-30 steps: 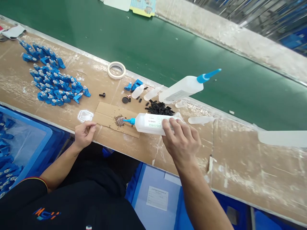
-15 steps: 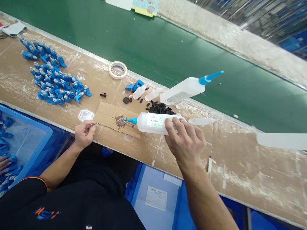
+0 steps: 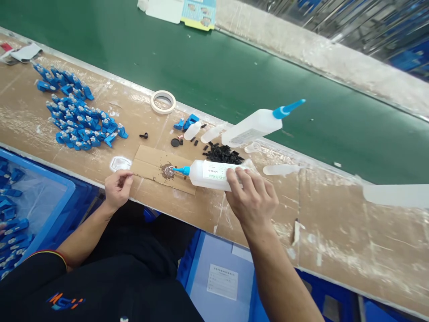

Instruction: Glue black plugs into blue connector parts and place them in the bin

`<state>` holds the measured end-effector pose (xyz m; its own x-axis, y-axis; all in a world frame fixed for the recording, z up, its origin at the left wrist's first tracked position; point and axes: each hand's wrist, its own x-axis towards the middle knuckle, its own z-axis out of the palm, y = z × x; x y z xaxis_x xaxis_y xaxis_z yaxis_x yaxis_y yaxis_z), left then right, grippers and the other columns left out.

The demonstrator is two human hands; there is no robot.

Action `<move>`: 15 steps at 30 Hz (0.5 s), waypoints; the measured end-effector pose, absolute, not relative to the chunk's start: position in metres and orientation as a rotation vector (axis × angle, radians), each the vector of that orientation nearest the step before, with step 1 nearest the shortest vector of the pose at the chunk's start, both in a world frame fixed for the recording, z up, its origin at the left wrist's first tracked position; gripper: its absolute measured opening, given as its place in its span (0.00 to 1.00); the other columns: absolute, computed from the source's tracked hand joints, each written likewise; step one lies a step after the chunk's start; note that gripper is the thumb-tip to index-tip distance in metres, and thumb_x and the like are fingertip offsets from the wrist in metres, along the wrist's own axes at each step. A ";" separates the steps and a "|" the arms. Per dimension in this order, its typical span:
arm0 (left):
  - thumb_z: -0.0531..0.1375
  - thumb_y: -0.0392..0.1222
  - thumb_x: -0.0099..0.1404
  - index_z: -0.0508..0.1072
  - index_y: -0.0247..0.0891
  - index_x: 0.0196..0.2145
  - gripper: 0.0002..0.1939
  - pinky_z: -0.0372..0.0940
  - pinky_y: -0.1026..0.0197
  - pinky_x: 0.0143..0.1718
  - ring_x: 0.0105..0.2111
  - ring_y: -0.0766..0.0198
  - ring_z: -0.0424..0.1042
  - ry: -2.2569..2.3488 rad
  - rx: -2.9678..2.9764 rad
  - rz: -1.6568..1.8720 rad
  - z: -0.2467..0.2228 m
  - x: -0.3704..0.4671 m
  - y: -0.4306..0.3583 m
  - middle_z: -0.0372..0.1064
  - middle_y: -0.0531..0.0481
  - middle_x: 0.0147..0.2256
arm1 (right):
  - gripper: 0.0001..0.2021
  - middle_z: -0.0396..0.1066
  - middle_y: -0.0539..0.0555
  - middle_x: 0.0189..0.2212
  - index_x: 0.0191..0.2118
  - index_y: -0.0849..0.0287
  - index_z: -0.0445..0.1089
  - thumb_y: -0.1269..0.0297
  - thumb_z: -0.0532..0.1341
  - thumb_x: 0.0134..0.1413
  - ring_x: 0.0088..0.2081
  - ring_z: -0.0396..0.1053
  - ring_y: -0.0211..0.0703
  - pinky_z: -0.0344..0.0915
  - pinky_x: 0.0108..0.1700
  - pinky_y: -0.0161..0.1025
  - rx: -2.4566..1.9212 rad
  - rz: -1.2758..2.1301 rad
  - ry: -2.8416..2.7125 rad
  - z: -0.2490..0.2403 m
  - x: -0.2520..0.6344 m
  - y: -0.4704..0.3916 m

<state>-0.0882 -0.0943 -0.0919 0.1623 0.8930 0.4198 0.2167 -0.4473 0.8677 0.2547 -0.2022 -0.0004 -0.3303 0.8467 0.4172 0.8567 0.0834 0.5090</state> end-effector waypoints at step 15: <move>0.64 0.45 0.61 0.75 0.40 0.46 0.15 0.58 0.44 0.55 0.46 0.51 0.66 1.325 2.350 1.319 -0.022 -0.107 0.007 0.72 0.44 0.40 | 0.22 0.71 0.61 0.45 0.53 0.59 0.69 0.49 0.63 0.60 0.45 0.69 0.61 0.67 0.45 0.49 -2.009 -0.516 -1.439 -0.051 0.247 -0.224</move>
